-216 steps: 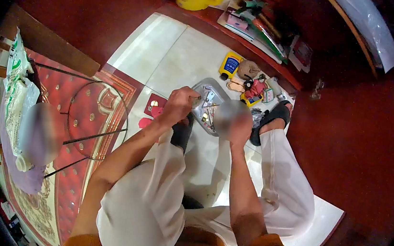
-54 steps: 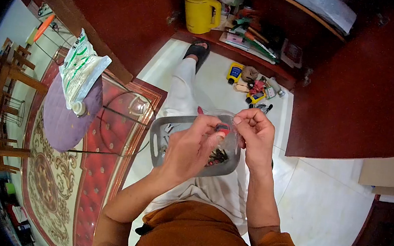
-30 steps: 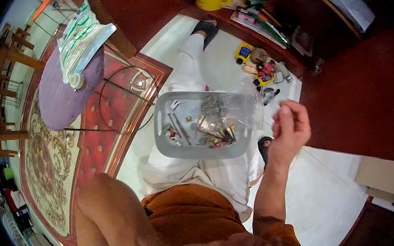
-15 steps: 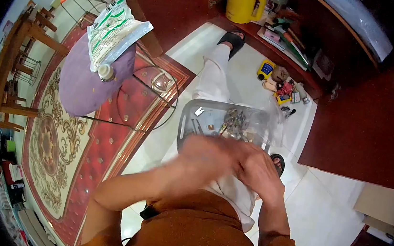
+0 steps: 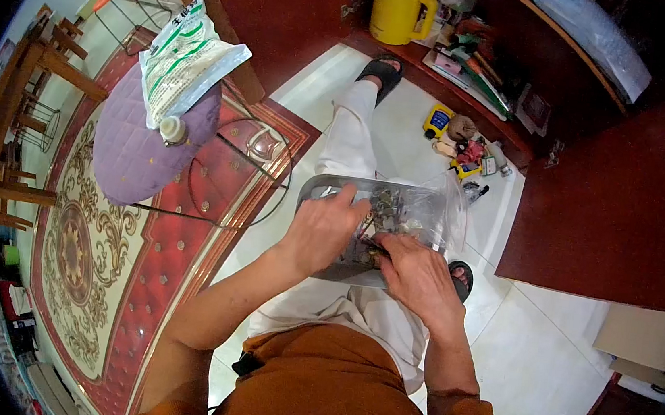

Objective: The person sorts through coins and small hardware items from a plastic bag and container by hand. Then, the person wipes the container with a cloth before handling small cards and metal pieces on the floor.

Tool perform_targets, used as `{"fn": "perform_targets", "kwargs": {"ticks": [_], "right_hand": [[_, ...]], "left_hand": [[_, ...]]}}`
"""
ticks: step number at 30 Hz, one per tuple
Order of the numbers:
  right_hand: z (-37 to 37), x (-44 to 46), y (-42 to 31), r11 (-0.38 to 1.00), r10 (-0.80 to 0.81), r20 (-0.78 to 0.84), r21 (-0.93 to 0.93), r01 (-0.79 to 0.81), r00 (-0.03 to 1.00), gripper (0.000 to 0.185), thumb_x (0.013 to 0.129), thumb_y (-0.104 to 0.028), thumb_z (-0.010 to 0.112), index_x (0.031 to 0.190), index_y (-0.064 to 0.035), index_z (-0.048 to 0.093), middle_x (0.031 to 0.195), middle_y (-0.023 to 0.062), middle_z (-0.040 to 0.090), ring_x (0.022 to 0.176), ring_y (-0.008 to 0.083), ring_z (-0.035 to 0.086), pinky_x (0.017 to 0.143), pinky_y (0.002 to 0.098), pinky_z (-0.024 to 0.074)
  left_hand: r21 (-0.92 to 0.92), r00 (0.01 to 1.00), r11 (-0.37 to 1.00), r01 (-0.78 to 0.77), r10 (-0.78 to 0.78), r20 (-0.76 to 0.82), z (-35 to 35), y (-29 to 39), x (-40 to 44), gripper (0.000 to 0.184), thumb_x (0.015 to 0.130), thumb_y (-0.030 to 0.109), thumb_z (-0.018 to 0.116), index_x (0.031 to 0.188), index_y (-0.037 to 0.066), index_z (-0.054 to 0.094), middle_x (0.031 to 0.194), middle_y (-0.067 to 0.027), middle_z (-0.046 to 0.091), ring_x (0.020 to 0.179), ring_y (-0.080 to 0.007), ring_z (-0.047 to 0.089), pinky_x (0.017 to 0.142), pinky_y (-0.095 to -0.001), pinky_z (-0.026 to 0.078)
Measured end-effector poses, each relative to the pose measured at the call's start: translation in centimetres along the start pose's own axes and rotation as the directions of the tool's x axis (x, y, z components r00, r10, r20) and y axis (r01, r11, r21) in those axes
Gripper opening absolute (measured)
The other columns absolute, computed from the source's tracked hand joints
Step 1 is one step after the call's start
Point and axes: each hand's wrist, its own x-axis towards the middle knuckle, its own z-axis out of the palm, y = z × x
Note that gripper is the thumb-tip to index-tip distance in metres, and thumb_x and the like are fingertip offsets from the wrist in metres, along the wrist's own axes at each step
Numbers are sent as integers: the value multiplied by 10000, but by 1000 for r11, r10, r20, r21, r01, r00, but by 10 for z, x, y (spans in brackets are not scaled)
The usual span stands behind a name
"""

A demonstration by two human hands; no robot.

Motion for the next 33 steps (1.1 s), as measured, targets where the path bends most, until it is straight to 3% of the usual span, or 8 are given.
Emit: {"fn": "perform_targets", "kwargs": {"ticks": [5, 11, 14, 17, 20, 23, 26, 33], "right_hand": [[2, 0, 3, 1000, -24, -41, 8, 25, 999, 262, 866, -99, 624, 1112, -10, 631, 1021, 208, 667, 921, 405, 631, 784, 458, 516], [-17, -22, -3, 956, -100, -531, 182, 228, 841, 253, 806, 9, 675, 1056, -23, 678, 982, 134, 693, 690, 206, 667, 620, 295, 522], [-33, -27, 5, 980, -23, -798, 102, 173, 602, 208, 776, -27, 719, 979, -44, 676, 832, 73, 638, 566, 153, 589, 504, 293, 461], [-47, -26, 7, 964, 181, -720, 265, 25, 670, 217, 755, -40, 734, 963, -71, 683, 822, 37, 608, 555, 94, 537, 495, 255, 422], [-34, -18, 15, 993, 119, -635, 91, -79, 763, 199, 763, -111, 746, 949, -90, 681, 868, 52, 627, 633, 212, 621, 563, 331, 488], [-29, -16, 6, 993, 94, -557, 108, -40, 825, 150, 776, -119, 711, 916, -85, 669, 946, 67, 642, 743, 301, 656, 645, 388, 526], [-30, -16, 0, 996, -2, -521, 76, 49, 854, 116, 758, -59, 674, 872, -65, 656, 918, 88, 647, 730, 314, 657, 651, 396, 535], [-33, -26, 9, 979, -180, -516, -11, 204, 838, 145, 738, 10, 699, 880, -18, 688, 811, 124, 666, 704, 293, 651, 652, 363, 531]], "left_hand": [[-82, 999, 996, 35, -37, -20, 1, 0, 2, 104, 801, 59, 637, 879, 56, 567, 926, -161, 539, 707, -391, 631, 593, -485, 509], [-156, 999, 987, 29, -34, -25, -3, 1, -1, 125, 781, 55, 653, 871, 73, 569, 908, -121, 562, 693, -372, 613, 603, -453, 501], [-287, 995, 958, -10, -18, -95, -9, 4, -2, 150, 776, 51, 681, 873, 77, 570, 868, -101, 570, 643, -325, 601, 578, -417, 487], [-384, 988, 915, 126, -151, -37, -21, 11, 0, 147, 819, 17, 691, 872, 67, 563, 855, -46, 596, 632, -181, 611, 538, -342, 465], [-690, 927, 626, 364, -312, 206, -30, 12, 0, 127, 872, -6, 673, 879, 54, 561, 847, -13, 610, 664, -53, 575, 533, -253, 444], [-979, 952, 165, 117, -301, 63, -41, 38, 12, 148, 852, 18, 710, 866, 33, 564, 817, -39, 621, 693, -9, 574, 547, -245, 442], [-958, 984, 266, -105, -109, -138, -49, 59, 27, 114, 874, 10, 675, 882, 17, 561, 769, -58, 609, 671, -53, 592, 540, -271, 440], [-570, 991, 813, -120, 131, -21, -56, 66, 60, 95, 874, 79, 649, 911, 11, 595, 843, -127, 663, 747, -262, 670, 673, -378, 520]]}}
